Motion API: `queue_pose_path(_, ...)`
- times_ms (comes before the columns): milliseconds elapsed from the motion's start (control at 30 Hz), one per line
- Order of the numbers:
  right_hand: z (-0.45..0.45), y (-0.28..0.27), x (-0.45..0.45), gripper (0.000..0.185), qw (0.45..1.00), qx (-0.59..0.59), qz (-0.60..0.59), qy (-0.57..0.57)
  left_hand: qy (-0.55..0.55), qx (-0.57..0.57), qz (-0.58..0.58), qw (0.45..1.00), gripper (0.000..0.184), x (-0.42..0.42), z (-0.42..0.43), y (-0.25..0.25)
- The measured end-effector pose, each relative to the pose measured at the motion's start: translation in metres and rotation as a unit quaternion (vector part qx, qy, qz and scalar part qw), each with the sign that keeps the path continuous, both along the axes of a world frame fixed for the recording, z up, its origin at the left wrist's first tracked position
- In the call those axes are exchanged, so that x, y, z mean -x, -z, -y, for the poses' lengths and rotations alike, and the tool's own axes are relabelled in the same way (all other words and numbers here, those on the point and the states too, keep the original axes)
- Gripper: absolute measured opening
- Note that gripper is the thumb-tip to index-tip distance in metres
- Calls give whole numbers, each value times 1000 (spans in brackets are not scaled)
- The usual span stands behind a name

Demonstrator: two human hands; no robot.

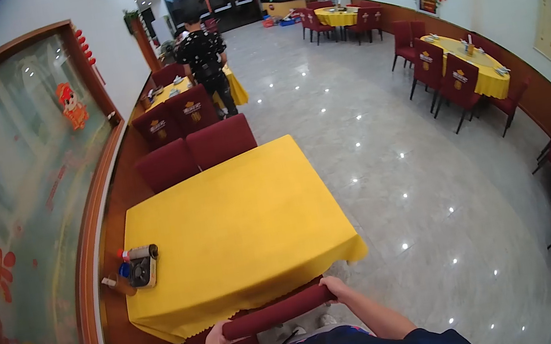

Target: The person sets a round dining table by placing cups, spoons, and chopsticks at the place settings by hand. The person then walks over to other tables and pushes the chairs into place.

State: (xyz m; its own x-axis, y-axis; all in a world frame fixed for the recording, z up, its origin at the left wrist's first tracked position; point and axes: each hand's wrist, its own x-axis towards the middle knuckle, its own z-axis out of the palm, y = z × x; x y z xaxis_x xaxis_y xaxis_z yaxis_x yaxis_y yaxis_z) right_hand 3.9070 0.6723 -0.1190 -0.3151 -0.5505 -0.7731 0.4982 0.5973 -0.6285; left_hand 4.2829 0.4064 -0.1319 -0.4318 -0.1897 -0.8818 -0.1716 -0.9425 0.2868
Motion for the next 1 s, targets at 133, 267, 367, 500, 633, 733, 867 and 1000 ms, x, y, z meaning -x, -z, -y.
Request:
queue_pose_path(133, -31, -7, -17, 37, 1000, -7, -8, -20, 1, -3, 29, 1000, 41, -34, -41, 23)
queue_pose_path(267, -71, -22, -45, 33, 1000, -15, 2, 7, 11, -2, 76, 997, 52, -55, -89, 8)
queue_pose_path(367, -101, -30, -65, 35, 1000, -14, -2, -8, 15, 65, 100, 993, 65, -70, -123, -4)
queue_pose_path(500, -136, -28, -85, 35, 1000, -10, -9, -24, 7, 25, 27, 999, 76, -91, -154, 5)
queue_pose_path(633, -160, -32, -106, 35, 999, -27, -22, -26, 15, 47, 29, 998, 71, -112, -171, 33)
queue_pose_path(733, -177, -17, -119, 35, 999, -35, 7, -23, -33, 25, 42, 998, 54, -117, -183, 4)
queue_pose_path(867, -183, -8, -140, 38, 999, 11, 48, -4, -146, 82, 49, 985, 45, -126, -197, -2)
queue_pose_path(1000, -185, -28, -144, 44, 996, 44, 78, -19, -235, 251, 149, 927, 53, -108, -244, -52)
